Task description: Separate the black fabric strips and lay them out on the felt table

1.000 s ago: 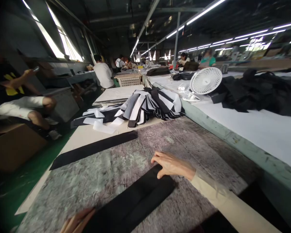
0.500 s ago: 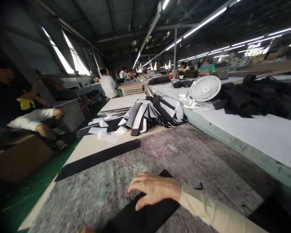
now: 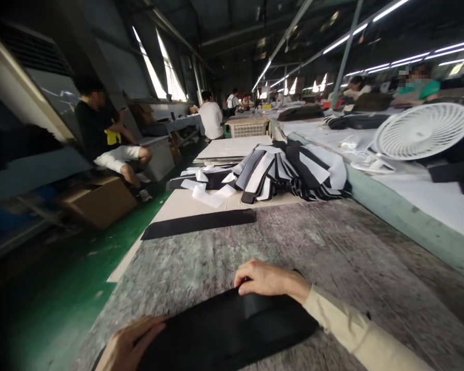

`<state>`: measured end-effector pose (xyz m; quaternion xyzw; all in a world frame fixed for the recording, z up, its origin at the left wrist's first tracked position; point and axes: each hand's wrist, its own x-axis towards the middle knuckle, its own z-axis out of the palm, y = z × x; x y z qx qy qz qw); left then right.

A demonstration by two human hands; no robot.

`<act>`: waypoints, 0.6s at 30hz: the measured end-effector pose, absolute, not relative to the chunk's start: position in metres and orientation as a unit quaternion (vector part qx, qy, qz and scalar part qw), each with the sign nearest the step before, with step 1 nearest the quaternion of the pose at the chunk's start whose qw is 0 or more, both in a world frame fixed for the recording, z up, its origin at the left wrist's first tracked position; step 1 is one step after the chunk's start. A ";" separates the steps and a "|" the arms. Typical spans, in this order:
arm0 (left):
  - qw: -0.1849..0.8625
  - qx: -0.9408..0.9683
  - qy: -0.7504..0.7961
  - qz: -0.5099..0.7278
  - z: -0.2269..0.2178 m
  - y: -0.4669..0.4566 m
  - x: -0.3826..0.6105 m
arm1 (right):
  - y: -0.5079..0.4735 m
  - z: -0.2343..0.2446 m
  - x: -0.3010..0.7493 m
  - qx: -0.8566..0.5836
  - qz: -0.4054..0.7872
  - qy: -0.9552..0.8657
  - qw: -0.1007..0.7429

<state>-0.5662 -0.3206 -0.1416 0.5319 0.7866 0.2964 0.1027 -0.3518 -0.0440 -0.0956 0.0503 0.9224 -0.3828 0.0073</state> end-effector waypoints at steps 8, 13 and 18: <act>0.100 0.433 0.834 0.328 -0.131 -0.311 -0.575 | -0.025 -0.097 -0.350 0.127 -0.405 0.904 0.049; 0.232 0.382 0.852 0.273 -0.122 -0.326 -0.626 | 0.006 -0.091 -0.341 0.173 -0.391 0.898 0.101; 0.262 0.398 0.836 0.273 -0.125 -0.331 -0.684 | 0.046 -0.099 -0.338 0.198 -0.412 0.889 0.019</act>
